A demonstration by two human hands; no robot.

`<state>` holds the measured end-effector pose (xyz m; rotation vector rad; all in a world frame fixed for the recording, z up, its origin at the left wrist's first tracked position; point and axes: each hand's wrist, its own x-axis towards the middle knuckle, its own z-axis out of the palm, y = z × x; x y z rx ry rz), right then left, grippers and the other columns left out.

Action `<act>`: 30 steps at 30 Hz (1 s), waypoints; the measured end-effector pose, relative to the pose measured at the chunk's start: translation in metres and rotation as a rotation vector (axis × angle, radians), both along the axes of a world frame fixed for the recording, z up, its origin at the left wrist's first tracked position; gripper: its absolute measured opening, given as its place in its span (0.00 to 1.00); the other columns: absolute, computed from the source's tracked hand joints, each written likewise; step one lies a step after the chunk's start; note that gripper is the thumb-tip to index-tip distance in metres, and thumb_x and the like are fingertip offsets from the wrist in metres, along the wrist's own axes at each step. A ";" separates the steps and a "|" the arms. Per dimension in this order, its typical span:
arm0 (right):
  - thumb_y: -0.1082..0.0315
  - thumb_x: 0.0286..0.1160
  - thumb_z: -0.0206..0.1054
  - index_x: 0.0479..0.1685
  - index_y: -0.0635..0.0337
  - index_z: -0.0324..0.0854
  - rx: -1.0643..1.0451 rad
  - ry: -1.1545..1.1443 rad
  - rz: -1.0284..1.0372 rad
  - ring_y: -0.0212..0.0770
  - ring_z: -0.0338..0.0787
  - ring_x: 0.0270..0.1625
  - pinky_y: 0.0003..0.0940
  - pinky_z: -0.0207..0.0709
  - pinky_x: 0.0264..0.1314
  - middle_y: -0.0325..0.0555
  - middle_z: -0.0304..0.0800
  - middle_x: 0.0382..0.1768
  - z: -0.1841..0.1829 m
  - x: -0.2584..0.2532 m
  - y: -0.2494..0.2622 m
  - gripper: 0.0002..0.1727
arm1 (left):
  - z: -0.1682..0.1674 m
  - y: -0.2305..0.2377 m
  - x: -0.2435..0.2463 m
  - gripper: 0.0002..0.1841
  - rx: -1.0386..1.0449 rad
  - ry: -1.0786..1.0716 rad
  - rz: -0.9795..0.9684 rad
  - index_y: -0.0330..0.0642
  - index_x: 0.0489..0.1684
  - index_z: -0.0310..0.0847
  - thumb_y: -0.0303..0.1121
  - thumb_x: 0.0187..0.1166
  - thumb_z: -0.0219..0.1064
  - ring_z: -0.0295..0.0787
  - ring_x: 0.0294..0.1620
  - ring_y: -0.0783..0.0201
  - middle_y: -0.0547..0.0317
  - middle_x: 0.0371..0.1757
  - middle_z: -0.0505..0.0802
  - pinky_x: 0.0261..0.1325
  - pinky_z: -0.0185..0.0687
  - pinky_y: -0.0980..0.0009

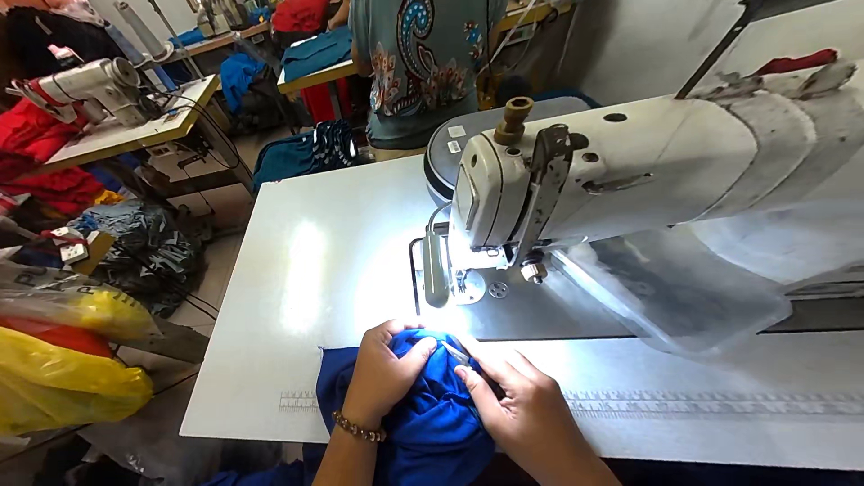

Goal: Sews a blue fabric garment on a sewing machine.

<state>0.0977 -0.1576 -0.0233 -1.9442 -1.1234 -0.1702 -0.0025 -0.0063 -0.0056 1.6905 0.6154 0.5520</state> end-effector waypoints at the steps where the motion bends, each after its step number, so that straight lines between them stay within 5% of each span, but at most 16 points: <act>1: 0.58 0.76 0.58 0.55 0.57 0.94 -0.001 0.002 -0.004 0.30 0.83 0.28 0.22 0.78 0.32 0.39 0.86 0.28 0.000 0.000 0.001 0.21 | 0.000 0.000 0.000 0.08 0.000 -0.004 -0.006 0.43 0.45 0.93 0.25 0.72 0.76 0.93 0.42 0.71 0.62 0.42 0.97 0.48 0.90 0.73; 9: 0.58 0.78 0.59 0.59 0.60 0.92 0.061 0.045 -0.011 0.25 0.78 0.29 0.17 0.73 0.31 0.37 0.83 0.30 -0.001 0.005 0.004 0.22 | 0.002 -0.001 0.001 0.09 0.027 0.006 -0.002 0.44 0.47 0.93 0.26 0.72 0.76 0.93 0.45 0.73 0.64 0.44 0.96 0.52 0.89 0.73; 12: 0.57 0.77 0.59 0.55 0.57 0.93 0.040 0.031 0.015 0.27 0.86 0.33 0.20 0.80 0.37 0.39 0.90 0.32 0.001 0.004 -0.001 0.21 | 0.002 0.000 0.001 0.09 0.009 0.011 -0.004 0.44 0.47 0.93 0.27 0.72 0.76 0.93 0.45 0.72 0.63 0.44 0.97 0.52 0.90 0.73; 30: 0.57 0.75 0.59 0.52 0.55 0.95 0.023 0.021 0.022 0.28 0.86 0.32 0.22 0.81 0.36 0.38 0.90 0.30 -0.003 0.005 0.002 0.20 | 0.001 0.001 0.001 0.08 -0.001 -0.004 -0.024 0.43 0.45 0.93 0.26 0.72 0.76 0.93 0.43 0.71 0.62 0.42 0.96 0.51 0.90 0.73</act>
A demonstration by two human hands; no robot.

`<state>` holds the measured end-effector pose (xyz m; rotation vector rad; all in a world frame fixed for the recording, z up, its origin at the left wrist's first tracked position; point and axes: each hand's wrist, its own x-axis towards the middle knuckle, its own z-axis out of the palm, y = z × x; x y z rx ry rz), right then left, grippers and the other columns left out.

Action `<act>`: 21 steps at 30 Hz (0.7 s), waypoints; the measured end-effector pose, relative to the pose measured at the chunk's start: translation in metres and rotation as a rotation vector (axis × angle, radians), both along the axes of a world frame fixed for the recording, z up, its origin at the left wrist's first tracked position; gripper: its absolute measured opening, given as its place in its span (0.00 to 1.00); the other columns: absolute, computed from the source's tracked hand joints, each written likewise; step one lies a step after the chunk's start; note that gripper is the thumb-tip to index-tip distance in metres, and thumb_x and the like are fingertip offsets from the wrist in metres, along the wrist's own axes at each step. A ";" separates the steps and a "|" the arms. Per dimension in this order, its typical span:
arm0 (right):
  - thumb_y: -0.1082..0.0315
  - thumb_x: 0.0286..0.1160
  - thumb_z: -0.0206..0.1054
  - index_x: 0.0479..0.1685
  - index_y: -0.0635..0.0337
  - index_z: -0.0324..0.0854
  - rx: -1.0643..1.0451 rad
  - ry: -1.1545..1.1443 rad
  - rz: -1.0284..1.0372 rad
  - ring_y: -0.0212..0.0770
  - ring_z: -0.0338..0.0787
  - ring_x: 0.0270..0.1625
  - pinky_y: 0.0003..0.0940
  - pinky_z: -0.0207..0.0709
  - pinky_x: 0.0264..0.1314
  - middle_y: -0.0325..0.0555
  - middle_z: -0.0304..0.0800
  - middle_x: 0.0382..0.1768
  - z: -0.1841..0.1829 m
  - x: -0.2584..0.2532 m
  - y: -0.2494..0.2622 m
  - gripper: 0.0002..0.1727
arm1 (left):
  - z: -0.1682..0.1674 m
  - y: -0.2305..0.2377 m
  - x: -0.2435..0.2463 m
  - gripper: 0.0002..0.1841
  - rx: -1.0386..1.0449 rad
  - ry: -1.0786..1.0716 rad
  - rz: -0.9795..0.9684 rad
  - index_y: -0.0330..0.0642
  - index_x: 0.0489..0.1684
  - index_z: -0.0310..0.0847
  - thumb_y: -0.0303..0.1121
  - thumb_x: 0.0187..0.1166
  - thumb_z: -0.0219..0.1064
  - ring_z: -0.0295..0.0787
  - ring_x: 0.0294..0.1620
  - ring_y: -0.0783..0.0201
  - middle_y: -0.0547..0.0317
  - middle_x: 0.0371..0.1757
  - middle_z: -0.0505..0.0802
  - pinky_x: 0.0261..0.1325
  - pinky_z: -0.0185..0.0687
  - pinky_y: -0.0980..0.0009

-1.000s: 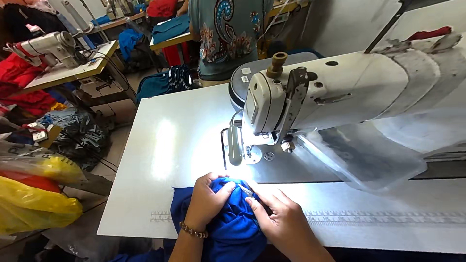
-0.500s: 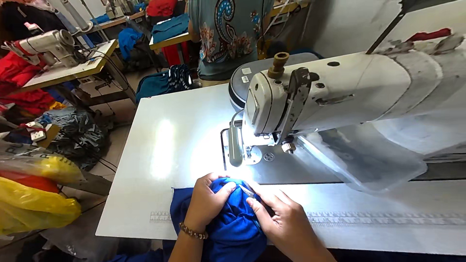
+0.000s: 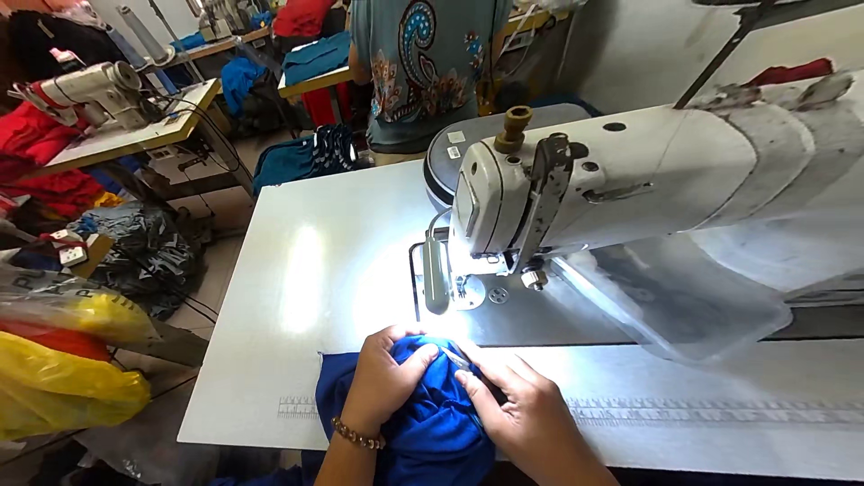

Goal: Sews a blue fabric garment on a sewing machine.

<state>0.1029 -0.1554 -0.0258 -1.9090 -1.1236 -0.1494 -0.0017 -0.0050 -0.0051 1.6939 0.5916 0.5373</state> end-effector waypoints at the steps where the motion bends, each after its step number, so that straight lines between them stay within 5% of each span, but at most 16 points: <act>1: 0.57 0.76 0.59 0.52 0.56 0.95 -0.001 -0.001 -0.002 0.28 0.86 0.32 0.21 0.81 0.37 0.38 0.89 0.30 -0.001 0.000 0.001 0.20 | 0.000 0.000 0.000 0.08 0.001 0.001 -0.004 0.43 0.45 0.93 0.26 0.71 0.76 0.93 0.43 0.71 0.62 0.42 0.96 0.51 0.90 0.73; 5: 0.58 0.78 0.58 0.55 0.60 0.93 0.042 0.023 -0.026 0.27 0.83 0.32 0.18 0.77 0.36 0.40 0.87 0.31 -0.001 0.001 0.007 0.21 | -0.001 0.000 0.001 0.08 0.028 -0.005 -0.009 0.42 0.45 0.93 0.27 0.70 0.76 0.93 0.47 0.73 0.63 0.45 0.96 0.54 0.89 0.74; 9: 0.60 0.86 0.52 0.68 0.61 0.85 0.078 0.250 -0.020 0.22 0.88 0.41 0.18 0.81 0.47 0.41 0.94 0.45 0.004 0.006 0.002 0.23 | 0.000 0.000 0.000 0.08 0.016 0.021 0.006 0.43 0.46 0.93 0.28 0.72 0.76 0.93 0.46 0.72 0.63 0.44 0.96 0.54 0.90 0.72; 11: 0.62 0.87 0.49 0.69 0.63 0.82 0.105 0.312 -0.023 0.21 0.83 0.32 0.17 0.79 0.36 0.38 0.90 0.38 0.005 0.010 0.000 0.24 | 0.001 0.000 0.000 0.08 0.007 0.019 0.005 0.43 0.46 0.93 0.28 0.72 0.76 0.93 0.46 0.72 0.63 0.44 0.96 0.54 0.90 0.72; 15: 0.64 0.83 0.51 0.64 0.66 0.83 0.099 0.285 0.000 0.20 0.83 0.29 0.16 0.79 0.33 0.37 0.89 0.35 0.009 0.015 0.001 0.22 | 0.000 0.001 0.001 0.09 0.003 0.006 0.001 0.43 0.46 0.93 0.27 0.71 0.76 0.93 0.46 0.72 0.63 0.44 0.96 0.54 0.89 0.73; 19: 0.63 0.73 0.61 0.43 0.60 0.90 0.147 0.127 0.094 0.17 0.81 0.35 0.09 0.75 0.38 0.37 0.88 0.37 0.013 0.018 0.011 0.14 | -0.002 0.001 0.001 0.09 0.004 -0.013 -0.007 0.42 0.46 0.92 0.27 0.70 0.77 0.93 0.46 0.72 0.62 0.44 0.96 0.53 0.89 0.73; 21: 0.65 0.71 0.62 0.47 0.58 0.92 0.141 0.016 0.168 0.22 0.86 0.38 0.13 0.79 0.42 0.41 0.93 0.43 0.014 0.020 0.016 0.14 | -0.002 0.002 0.000 0.08 0.017 -0.020 -0.027 0.42 0.45 0.92 0.27 0.70 0.76 0.93 0.46 0.73 0.63 0.43 0.96 0.53 0.89 0.74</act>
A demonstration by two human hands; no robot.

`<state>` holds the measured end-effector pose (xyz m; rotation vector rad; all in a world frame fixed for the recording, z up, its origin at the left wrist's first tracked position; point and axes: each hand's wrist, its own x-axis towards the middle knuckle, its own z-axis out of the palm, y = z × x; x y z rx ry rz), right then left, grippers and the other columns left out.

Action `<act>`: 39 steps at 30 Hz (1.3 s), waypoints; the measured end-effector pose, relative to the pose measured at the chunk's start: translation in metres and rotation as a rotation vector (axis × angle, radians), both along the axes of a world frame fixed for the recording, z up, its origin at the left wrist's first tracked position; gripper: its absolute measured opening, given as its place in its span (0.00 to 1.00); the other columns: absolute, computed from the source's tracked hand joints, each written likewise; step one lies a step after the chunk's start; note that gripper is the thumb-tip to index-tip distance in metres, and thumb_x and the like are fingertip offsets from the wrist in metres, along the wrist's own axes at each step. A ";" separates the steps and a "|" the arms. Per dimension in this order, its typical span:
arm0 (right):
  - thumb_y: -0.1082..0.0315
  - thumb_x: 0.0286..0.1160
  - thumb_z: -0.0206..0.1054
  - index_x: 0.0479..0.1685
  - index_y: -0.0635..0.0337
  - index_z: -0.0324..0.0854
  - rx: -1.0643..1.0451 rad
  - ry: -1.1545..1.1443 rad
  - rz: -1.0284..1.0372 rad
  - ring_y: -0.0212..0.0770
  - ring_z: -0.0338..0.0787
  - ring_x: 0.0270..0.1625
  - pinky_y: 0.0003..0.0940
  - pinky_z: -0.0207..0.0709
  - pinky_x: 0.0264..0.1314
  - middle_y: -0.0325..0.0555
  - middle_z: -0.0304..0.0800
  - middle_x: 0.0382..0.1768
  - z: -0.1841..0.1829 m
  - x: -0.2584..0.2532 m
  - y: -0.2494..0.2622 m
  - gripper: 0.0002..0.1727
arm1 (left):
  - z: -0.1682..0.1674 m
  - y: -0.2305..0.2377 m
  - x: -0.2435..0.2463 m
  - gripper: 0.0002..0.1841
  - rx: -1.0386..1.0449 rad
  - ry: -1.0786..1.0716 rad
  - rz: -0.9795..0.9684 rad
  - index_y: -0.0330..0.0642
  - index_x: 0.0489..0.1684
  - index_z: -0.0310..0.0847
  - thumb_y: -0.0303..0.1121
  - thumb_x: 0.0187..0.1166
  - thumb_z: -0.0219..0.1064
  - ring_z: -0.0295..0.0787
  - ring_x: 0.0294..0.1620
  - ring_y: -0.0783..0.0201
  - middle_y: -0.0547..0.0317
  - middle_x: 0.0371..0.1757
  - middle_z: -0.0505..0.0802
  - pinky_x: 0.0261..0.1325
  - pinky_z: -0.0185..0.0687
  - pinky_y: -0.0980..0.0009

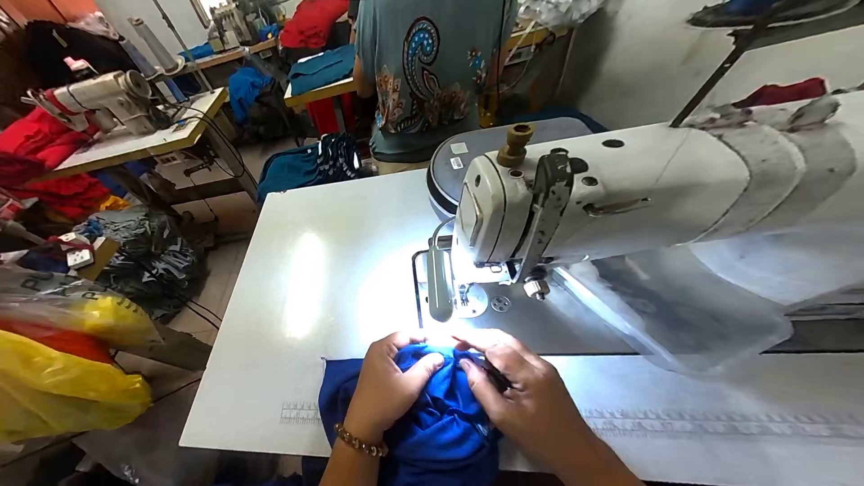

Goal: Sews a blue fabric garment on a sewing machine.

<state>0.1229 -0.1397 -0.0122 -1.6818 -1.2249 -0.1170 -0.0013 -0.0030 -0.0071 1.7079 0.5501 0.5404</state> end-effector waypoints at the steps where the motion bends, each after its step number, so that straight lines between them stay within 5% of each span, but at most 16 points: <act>1: 0.67 0.71 0.61 0.51 0.57 0.91 -0.009 -0.054 0.039 0.25 0.86 0.37 0.17 0.81 0.41 0.42 0.93 0.44 0.000 0.001 0.003 0.16 | 0.001 0.000 0.000 0.07 0.005 -0.005 -0.009 0.43 0.44 0.92 0.27 0.71 0.76 0.93 0.45 0.73 0.63 0.42 0.96 0.53 0.89 0.74; 5: 0.69 0.67 0.60 0.62 0.55 0.90 -0.048 -0.225 0.112 0.34 0.89 0.30 0.30 0.85 0.33 0.41 0.95 0.37 -0.002 0.007 0.011 0.23 | 0.002 0.000 0.000 0.05 -0.005 -0.024 -0.028 0.43 0.40 0.91 0.28 0.70 0.76 0.91 0.39 0.75 0.65 0.36 0.95 0.47 0.88 0.75; 9: 0.69 0.66 0.59 0.60 0.57 0.90 -0.057 -0.269 0.126 0.36 0.90 0.30 0.30 0.85 0.34 0.43 0.95 0.38 -0.002 0.009 0.013 0.23 | 0.001 0.000 -0.001 0.07 0.021 -0.021 -0.041 0.42 0.42 0.91 0.29 0.70 0.77 0.92 0.40 0.76 0.66 0.37 0.95 0.49 0.89 0.75; 13: 0.70 0.66 0.61 0.63 0.50 0.89 -0.040 0.194 0.238 0.16 0.76 0.27 0.10 0.72 0.30 0.28 0.88 0.32 0.000 0.006 0.007 0.24 | 0.000 0.000 0.000 0.06 0.016 -0.028 -0.036 0.42 0.42 0.91 0.28 0.71 0.77 0.92 0.41 0.75 0.64 0.38 0.95 0.50 0.89 0.75; 18: 0.71 0.62 0.64 0.55 0.43 0.91 0.035 0.605 0.266 0.20 0.84 0.31 0.15 0.79 0.34 0.26 0.90 0.31 0.003 0.016 -0.010 0.21 | 0.003 -0.001 -0.001 0.07 -0.011 0.002 -0.006 0.42 0.45 0.91 0.27 0.73 0.75 0.92 0.46 0.73 0.63 0.44 0.95 0.54 0.89 0.73; 23: 0.67 0.72 0.62 0.51 0.49 0.90 0.017 0.447 0.120 0.17 0.85 0.33 0.12 0.78 0.36 0.26 0.92 0.36 -0.002 0.014 -0.009 0.14 | 0.002 -0.001 -0.001 0.09 -0.036 0.010 -0.010 0.43 0.51 0.90 0.28 0.75 0.73 0.92 0.49 0.71 0.62 0.48 0.95 0.56 0.89 0.72; 28: 0.66 0.68 0.64 0.52 0.55 0.90 0.014 0.173 0.078 0.16 0.79 0.35 0.10 0.75 0.35 0.34 0.88 0.44 -0.008 0.004 0.001 0.16 | 0.001 -0.001 -0.002 0.10 -0.030 -0.005 -0.017 0.44 0.51 0.90 0.26 0.75 0.72 0.92 0.50 0.71 0.62 0.49 0.95 0.56 0.89 0.72; 32: 0.67 0.65 0.62 0.47 0.58 0.90 0.007 0.056 -0.021 0.18 0.82 0.34 0.10 0.75 0.35 0.36 0.89 0.37 -0.008 -0.003 0.008 0.15 | 0.001 0.000 -0.002 0.11 -0.022 -0.012 -0.028 0.43 0.53 0.90 0.26 0.75 0.72 0.92 0.51 0.70 0.61 0.50 0.95 0.58 0.89 0.71; 36: 0.70 0.63 0.63 0.50 0.52 0.90 0.016 0.391 0.051 0.15 0.78 0.28 0.09 0.71 0.29 0.27 0.89 0.34 -0.005 -0.005 0.011 0.16 | 0.001 0.000 -0.002 0.10 -0.027 -0.022 -0.036 0.43 0.50 0.90 0.25 0.74 0.72 0.92 0.50 0.70 0.62 0.50 0.96 0.57 0.89 0.71; 39: 0.73 0.62 0.65 0.50 0.49 0.90 0.020 0.754 0.163 0.23 0.81 0.24 0.17 0.75 0.25 0.30 0.90 0.31 0.003 -0.005 0.009 0.17 | 0.000 0.000 -0.001 0.09 -0.022 -0.024 -0.032 0.43 0.49 0.91 0.25 0.75 0.72 0.92 0.49 0.70 0.62 0.49 0.96 0.56 0.89 0.71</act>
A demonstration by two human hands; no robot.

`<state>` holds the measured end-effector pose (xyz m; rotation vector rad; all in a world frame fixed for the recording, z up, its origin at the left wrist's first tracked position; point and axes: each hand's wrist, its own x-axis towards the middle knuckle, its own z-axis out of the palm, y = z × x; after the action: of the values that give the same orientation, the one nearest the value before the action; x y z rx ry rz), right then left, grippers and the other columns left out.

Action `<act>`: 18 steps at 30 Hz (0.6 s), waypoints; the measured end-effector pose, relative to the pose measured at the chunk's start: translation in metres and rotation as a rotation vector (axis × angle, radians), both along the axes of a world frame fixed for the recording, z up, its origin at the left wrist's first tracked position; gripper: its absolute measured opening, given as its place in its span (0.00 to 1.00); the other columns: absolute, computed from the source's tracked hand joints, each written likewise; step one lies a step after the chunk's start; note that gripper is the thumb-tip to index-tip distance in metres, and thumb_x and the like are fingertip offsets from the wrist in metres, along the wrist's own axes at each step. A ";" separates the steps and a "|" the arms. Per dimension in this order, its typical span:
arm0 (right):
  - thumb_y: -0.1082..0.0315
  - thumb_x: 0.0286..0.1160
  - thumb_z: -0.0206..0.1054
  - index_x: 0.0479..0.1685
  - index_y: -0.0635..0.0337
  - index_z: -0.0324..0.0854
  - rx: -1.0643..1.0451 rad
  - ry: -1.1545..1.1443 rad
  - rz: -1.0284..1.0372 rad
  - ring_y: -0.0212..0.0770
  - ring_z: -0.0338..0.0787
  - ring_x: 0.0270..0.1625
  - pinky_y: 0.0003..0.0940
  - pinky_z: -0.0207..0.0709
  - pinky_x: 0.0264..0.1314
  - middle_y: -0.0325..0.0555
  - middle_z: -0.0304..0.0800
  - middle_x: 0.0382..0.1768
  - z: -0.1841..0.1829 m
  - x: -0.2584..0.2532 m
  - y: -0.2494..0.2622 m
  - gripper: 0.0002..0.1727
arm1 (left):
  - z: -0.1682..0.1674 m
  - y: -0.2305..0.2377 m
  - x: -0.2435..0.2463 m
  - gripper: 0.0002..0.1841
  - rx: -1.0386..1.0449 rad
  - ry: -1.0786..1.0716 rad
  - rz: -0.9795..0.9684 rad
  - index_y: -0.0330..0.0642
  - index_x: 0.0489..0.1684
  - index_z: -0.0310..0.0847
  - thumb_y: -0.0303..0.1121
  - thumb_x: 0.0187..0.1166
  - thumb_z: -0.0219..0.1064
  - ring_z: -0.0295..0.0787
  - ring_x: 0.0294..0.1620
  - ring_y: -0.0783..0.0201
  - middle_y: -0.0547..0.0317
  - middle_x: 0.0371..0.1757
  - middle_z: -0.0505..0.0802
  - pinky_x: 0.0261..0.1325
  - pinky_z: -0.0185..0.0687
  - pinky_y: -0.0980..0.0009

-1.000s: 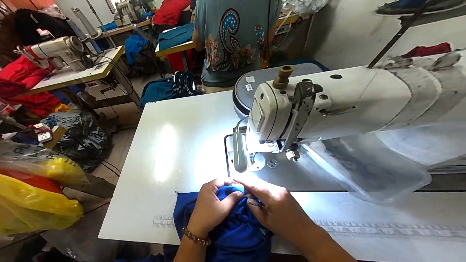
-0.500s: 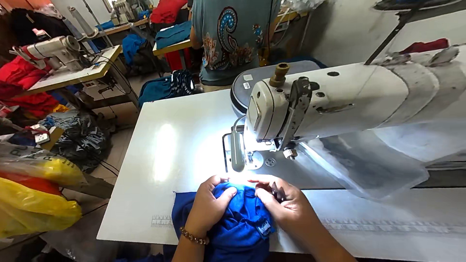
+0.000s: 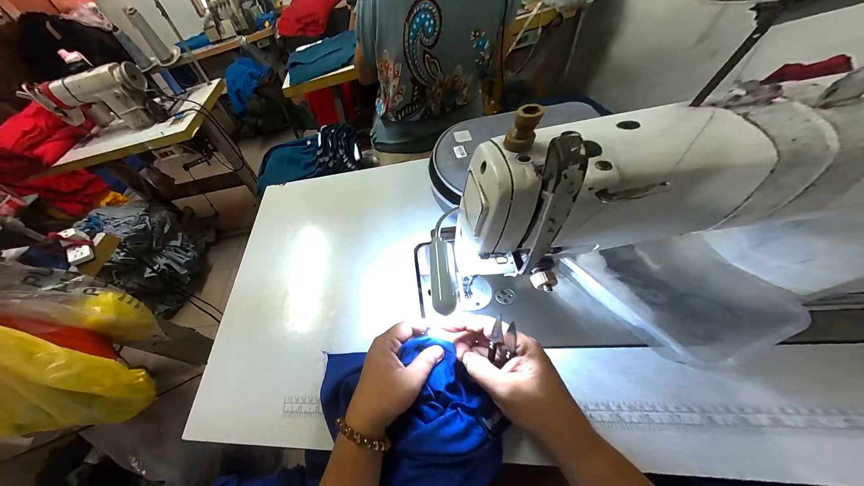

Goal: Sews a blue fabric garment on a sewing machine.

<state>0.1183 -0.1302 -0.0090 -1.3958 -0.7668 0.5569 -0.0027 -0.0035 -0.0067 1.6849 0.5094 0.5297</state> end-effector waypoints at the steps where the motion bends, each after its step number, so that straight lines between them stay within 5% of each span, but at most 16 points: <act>1: 0.75 0.62 0.65 0.50 0.51 0.90 0.051 0.156 0.039 0.26 0.79 0.21 0.19 0.73 0.22 0.36 0.89 0.29 0.002 0.000 0.000 0.17 | 0.000 0.000 0.000 0.08 0.006 0.004 0.008 0.43 0.49 0.91 0.25 0.75 0.72 0.93 0.49 0.70 0.62 0.49 0.96 0.56 0.89 0.71; 5: 0.79 0.61 0.64 0.53 0.52 0.89 0.291 0.566 0.159 0.25 0.77 0.17 0.19 0.74 0.20 0.42 0.87 0.26 0.013 0.000 -0.006 0.21 | 0.001 -0.001 0.000 0.09 -0.004 0.027 0.037 0.45 0.51 0.90 0.25 0.76 0.71 0.92 0.48 0.72 0.63 0.48 0.95 0.54 0.89 0.73; 8: 0.73 0.71 0.62 0.50 0.48 0.91 0.295 0.554 0.187 0.22 0.72 0.15 0.17 0.71 0.19 0.35 0.79 0.19 0.014 0.007 -0.013 0.16 | 0.004 -0.001 0.000 0.09 -0.029 0.043 0.036 0.45 0.52 0.90 0.26 0.77 0.71 0.91 0.49 0.72 0.64 0.49 0.95 0.55 0.88 0.73; 10: 0.69 0.77 0.62 0.43 0.50 0.92 0.164 0.359 0.051 0.23 0.71 0.13 0.17 0.69 0.16 0.34 0.79 0.16 0.012 0.008 -0.015 0.11 | 0.004 -0.001 0.000 0.10 -0.031 0.044 0.033 0.45 0.52 0.90 0.26 0.78 0.70 0.91 0.50 0.72 0.64 0.50 0.95 0.56 0.88 0.73; 12: 0.68 0.73 0.66 0.43 0.49 0.92 -0.006 -0.006 -0.111 0.22 0.73 0.15 0.17 0.69 0.16 0.31 0.86 0.24 0.005 0.011 -0.014 0.09 | 0.003 -0.001 -0.001 0.10 -0.018 0.048 0.030 0.45 0.53 0.90 0.26 0.77 0.71 0.91 0.53 0.72 0.63 0.53 0.95 0.59 0.87 0.73; 14: 0.63 0.69 0.67 0.51 0.51 0.91 -0.221 -0.374 -0.204 0.22 0.79 0.27 0.20 0.74 0.28 0.31 0.90 0.38 0.000 0.014 -0.013 0.14 | 0.004 -0.001 -0.001 0.11 -0.026 0.052 0.030 0.44 0.54 0.90 0.26 0.77 0.70 0.91 0.55 0.71 0.63 0.54 0.94 0.60 0.87 0.72; 16: 0.63 0.69 0.69 0.63 0.56 0.88 -0.367 -0.496 -0.153 0.33 0.91 0.45 0.37 0.86 0.48 0.40 0.94 0.48 0.000 0.018 -0.013 0.21 | 0.004 -0.001 -0.001 0.11 -0.029 0.050 0.032 0.44 0.54 0.90 0.25 0.77 0.70 0.90 0.55 0.71 0.63 0.55 0.94 0.61 0.87 0.72; 18: 0.65 0.69 0.72 0.63 0.58 0.87 -0.412 -0.472 -0.113 0.31 0.86 0.35 0.36 0.82 0.40 0.36 0.90 0.34 0.000 0.020 -0.012 0.21 | 0.004 0.000 -0.001 0.10 -0.039 0.046 0.039 0.44 0.53 0.90 0.25 0.77 0.70 0.90 0.54 0.71 0.63 0.54 0.94 0.60 0.87 0.71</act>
<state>0.1384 -0.1418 -0.0088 -1.9806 -0.9742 0.3045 -0.0039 -0.0037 -0.0026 1.6561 0.5841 0.5072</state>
